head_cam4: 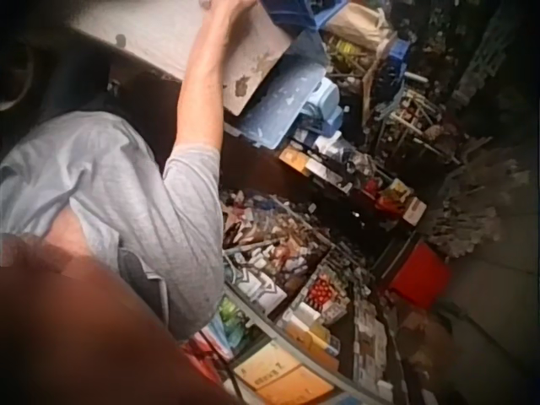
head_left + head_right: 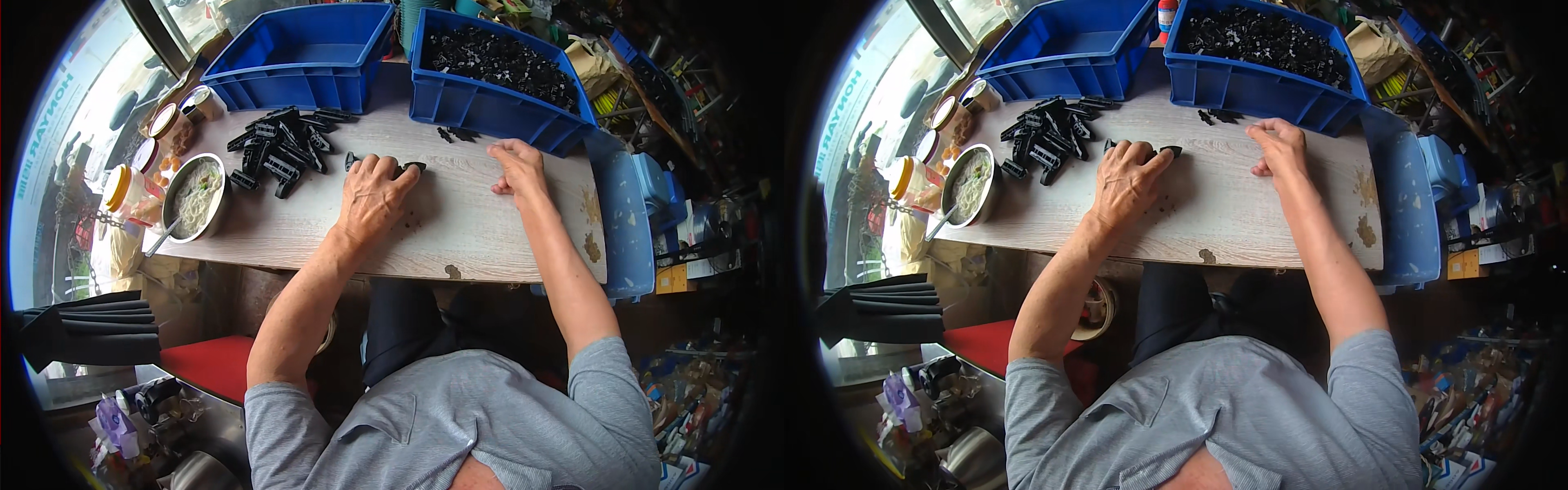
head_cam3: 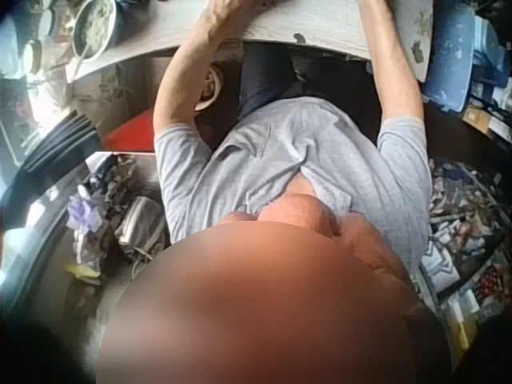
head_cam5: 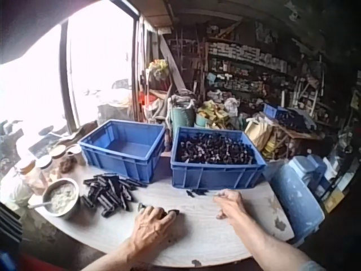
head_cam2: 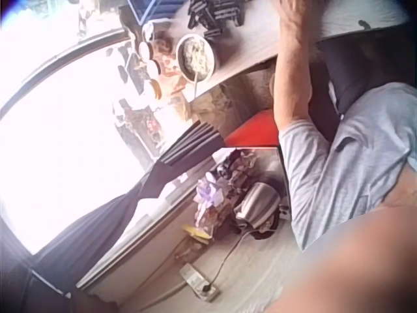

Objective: Assembling small black plastic components by hand at a workbench.

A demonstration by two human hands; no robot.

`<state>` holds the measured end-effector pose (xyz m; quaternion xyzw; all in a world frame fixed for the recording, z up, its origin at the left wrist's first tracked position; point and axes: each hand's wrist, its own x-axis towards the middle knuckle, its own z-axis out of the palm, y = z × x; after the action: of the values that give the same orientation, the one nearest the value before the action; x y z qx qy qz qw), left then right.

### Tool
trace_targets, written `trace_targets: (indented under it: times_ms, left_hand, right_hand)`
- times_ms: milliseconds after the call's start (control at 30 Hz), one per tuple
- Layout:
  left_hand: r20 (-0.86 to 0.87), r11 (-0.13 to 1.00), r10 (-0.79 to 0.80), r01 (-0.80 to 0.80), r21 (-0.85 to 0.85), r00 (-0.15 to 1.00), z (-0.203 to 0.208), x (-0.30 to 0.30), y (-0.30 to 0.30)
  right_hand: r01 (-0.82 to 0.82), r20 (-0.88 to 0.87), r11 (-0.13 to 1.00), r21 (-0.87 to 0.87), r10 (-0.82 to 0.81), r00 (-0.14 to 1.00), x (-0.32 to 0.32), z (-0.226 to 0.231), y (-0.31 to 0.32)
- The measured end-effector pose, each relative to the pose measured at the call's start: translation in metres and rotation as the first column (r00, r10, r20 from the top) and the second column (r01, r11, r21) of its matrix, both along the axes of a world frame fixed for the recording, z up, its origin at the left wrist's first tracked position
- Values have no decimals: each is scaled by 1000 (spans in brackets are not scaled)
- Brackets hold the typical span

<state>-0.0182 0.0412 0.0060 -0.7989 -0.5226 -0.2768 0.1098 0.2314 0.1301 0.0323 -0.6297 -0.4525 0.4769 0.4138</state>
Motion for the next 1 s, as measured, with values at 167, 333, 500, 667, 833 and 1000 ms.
trace_targets:
  times_ms: [167, 333, 500, 667, 833, 1000]
  left_hand:
    - [58, 997, -70, 72, -26, 996, 2, 6, -4]
    - [126, 988, -132, 140, -59, 983, -2, 6, -6]
    - [138, 986, -158, 163, -25, 978, -3, 2, -3]
    - [270, 988, -156, 151, 37, 950, 7, 9, -5]
    - [333, 999, -23, 31, -19, 943, -2, 9, 2]
    - [438, 984, 174, -144, -101, 882, -7, 13, 7]
  right_hand:
    - [-110, 191, 993, 32, 102, 976, -18, 1, 13]
    - [-138, 286, 988, 67, 113, 951, -32, 0, 21]
    - [-160, 383, 985, 68, 122, 916, -39, 3, 22]
    - [-183, 494, 983, 33, 143, 857, -38, 2, 24]
    - [-199, 523, 978, 54, 142, 840, -37, 0, 24]
    - [-189, 514, 974, 123, 101, 852, -40, 1, 20]
